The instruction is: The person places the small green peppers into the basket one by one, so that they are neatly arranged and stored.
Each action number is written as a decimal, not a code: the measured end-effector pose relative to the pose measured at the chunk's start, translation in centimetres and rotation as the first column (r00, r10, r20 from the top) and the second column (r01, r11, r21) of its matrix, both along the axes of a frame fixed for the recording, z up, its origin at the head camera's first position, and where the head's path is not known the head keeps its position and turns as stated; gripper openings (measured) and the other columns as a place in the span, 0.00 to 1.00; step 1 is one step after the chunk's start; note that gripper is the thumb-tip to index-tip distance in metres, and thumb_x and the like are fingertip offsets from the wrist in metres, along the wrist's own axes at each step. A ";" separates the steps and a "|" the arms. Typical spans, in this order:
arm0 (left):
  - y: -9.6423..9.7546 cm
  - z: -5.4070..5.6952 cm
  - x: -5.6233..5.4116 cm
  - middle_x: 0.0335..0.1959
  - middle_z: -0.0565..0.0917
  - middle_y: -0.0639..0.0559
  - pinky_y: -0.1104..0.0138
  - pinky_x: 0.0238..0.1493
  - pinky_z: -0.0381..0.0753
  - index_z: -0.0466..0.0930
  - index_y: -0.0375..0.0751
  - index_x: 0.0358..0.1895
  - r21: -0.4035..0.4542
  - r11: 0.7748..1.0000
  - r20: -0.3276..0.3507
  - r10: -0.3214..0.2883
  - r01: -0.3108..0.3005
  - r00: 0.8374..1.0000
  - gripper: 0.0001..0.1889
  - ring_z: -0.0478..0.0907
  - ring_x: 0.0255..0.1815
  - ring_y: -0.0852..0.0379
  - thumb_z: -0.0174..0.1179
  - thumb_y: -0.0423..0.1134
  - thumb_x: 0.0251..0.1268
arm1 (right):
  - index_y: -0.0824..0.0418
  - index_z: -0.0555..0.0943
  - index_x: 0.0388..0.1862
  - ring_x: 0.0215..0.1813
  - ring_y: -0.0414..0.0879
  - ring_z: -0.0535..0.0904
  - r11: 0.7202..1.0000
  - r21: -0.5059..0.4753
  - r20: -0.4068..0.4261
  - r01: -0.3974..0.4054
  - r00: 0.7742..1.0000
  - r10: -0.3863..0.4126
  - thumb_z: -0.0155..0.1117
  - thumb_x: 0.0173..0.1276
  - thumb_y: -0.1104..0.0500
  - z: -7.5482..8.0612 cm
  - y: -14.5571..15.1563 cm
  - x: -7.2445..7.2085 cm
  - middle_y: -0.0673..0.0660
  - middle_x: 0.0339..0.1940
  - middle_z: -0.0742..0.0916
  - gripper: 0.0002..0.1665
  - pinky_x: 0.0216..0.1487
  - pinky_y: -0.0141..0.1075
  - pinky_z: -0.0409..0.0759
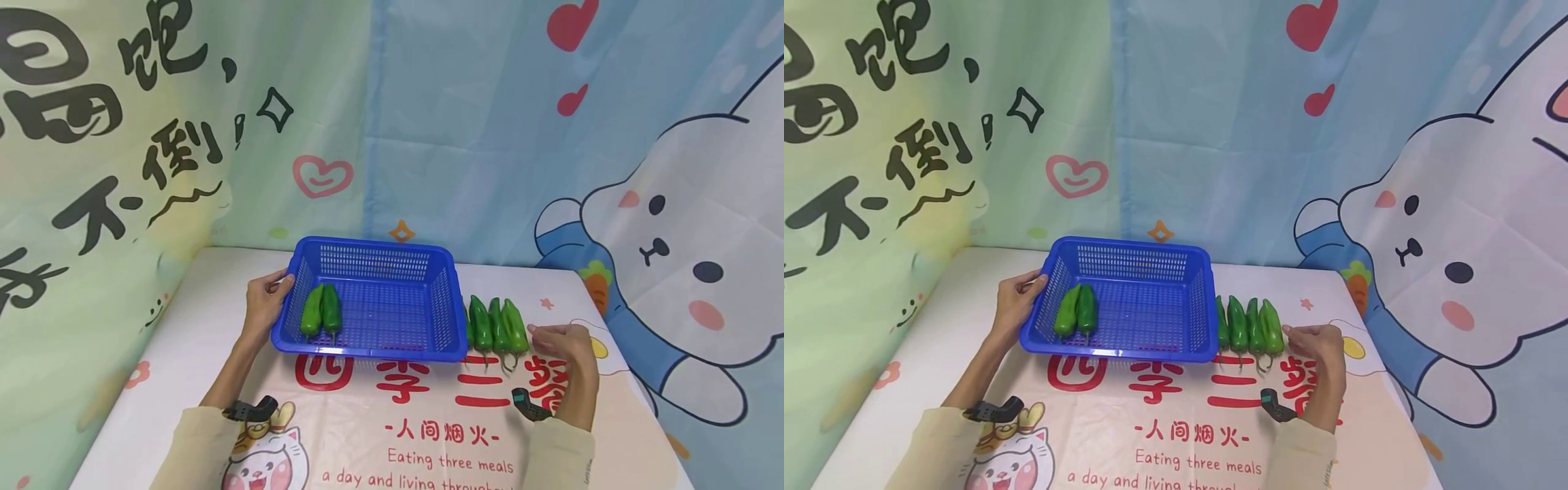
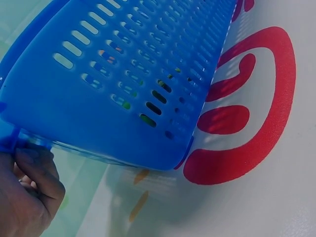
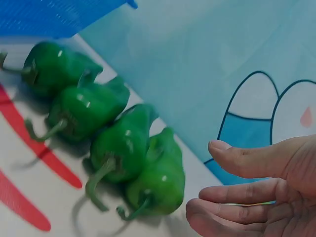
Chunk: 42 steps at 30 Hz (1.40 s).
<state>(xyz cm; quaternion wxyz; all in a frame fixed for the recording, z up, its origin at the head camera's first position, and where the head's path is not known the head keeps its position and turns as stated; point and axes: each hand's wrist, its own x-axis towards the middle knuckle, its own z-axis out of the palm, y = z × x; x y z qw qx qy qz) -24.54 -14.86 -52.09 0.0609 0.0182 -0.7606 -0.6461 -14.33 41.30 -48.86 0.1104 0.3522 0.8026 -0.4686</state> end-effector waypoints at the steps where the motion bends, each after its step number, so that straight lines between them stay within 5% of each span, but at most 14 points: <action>1: 0.0 0.0 0.0 0.49 0.89 0.22 0.77 0.33 0.86 0.80 0.25 0.70 0.001 1.000 0.000 0.000 0.000 1.000 0.23 0.86 0.29 0.71 0.61 0.39 0.84 | 0.68 0.71 0.82 0.85 0.74 0.62 1.000 0.007 0.009 -0.003 1.000 0.003 0.72 0.75 0.38 -0.3 0.1 0.0 0.72 0.80 0.77 0.50 0.82 0.74 0.63; 4: 0.0 0.1 0.1 0.50 0.89 0.21 0.78 0.33 0.86 0.79 0.25 0.71 -0.002 1.000 -0.001 -0.004 0.004 1.000 0.23 0.86 0.29 0.71 0.61 0.39 0.85 | 0.70 0.72 0.80 0.82 0.74 0.67 1.000 0.014 0.015 -0.007 1.000 0.007 0.72 0.75 0.39 -1.0 0.5 -0.2 0.73 0.77 0.79 0.49 0.81 0.71 0.68; 7: 0.0 0.1 0.1 0.49 0.89 0.22 0.78 0.33 0.86 0.80 0.25 0.70 -0.003 1.000 -0.002 -0.003 0.003 1.000 0.23 0.86 0.29 0.71 0.61 0.39 0.85 | 0.73 0.73 0.78 0.78 0.72 0.76 1.000 -0.007 0.002 -0.021 1.000 0.021 0.72 0.76 0.40 -1.4 1.0 -0.5 0.69 0.62 0.90 0.48 0.81 0.71 0.67; 10: 0.0 0.1 0.1 0.49 0.90 0.22 0.78 0.33 0.86 0.80 0.25 0.70 -0.005 1.000 -0.005 0.001 -0.001 1.000 0.23 0.85 0.29 0.71 0.61 0.39 0.84 | 0.76 0.73 0.76 0.62 0.66 0.89 0.998 -0.016 -0.010 -0.055 0.998 0.054 0.71 0.78 0.41 -1.8 1.4 -0.8 0.63 0.46 0.95 0.46 0.81 0.70 0.68; 13: 0.1 0.1 0.0 0.49 0.89 0.22 0.78 0.33 0.86 0.80 0.24 0.70 -0.008 1.000 -0.006 0.007 -0.007 1.000 0.22 0.85 0.29 0.71 0.61 0.38 0.84 | 0.77 0.75 0.74 0.48 0.53 0.93 0.996 0.001 -0.016 -0.091 0.996 0.091 0.71 0.78 0.42 -2.0 1.5 -1.2 0.58 0.42 0.95 0.44 0.78 0.64 0.76; 15: 0.1 0.2 0.0 0.49 0.89 0.22 0.78 0.33 0.86 0.79 0.24 0.70 -0.003 1.000 -0.005 0.008 -0.008 1.000 0.23 0.85 0.29 0.72 0.61 0.38 0.84 | 0.77 0.76 0.73 0.46 0.49 0.92 0.994 0.021 -0.019 -0.107 0.994 0.108 0.71 0.78 0.43 -2.0 1.5 -1.4 0.60 0.43 0.95 0.43 0.74 0.59 0.81; 18: 0.1 0.2 0.1 0.48 0.90 0.24 0.78 0.32 0.86 0.79 0.23 0.70 -0.003 1.000 -0.003 0.007 -0.007 1.000 0.23 0.85 0.29 0.72 0.61 0.38 0.84 | 0.77 0.76 0.73 0.54 0.56 0.90 0.992 0.046 -0.015 -0.117 0.993 0.118 0.71 0.78 0.42 -2.0 1.1 -1.5 0.68 0.51 0.92 0.43 0.70 0.56 0.85; 24: 0.1 0.1 0.0 0.43 0.91 0.27 0.77 0.31 0.85 0.80 0.24 0.70 -0.007 1.000 -0.004 0.017 -0.017 1.000 0.22 0.84 0.27 0.70 0.61 0.37 0.84 | 0.76 0.76 0.74 0.71 0.71 0.78 0.987 0.064 0.006 -0.145 0.989 0.145 0.70 0.79 0.42 -1.9 -0.2 -2.0 0.80 0.72 0.79 0.44 0.79 0.62 0.76; 42: 0.0 -0.1 -0.1 0.47 0.91 0.25 0.77 0.31 0.86 0.80 0.26 0.71 -0.006 1.000 0.014 0.009 -0.009 1.000 0.23 0.85 0.28 0.70 0.61 0.40 0.84 | 0.75 0.71 0.78 0.77 0.69 0.68 1.000 0.021 -0.017 0.017 1.000 -0.017 0.68 0.81 0.49 -3.2 -1.9 -3.3 0.77 0.79 0.71 0.40 0.85 0.60 0.69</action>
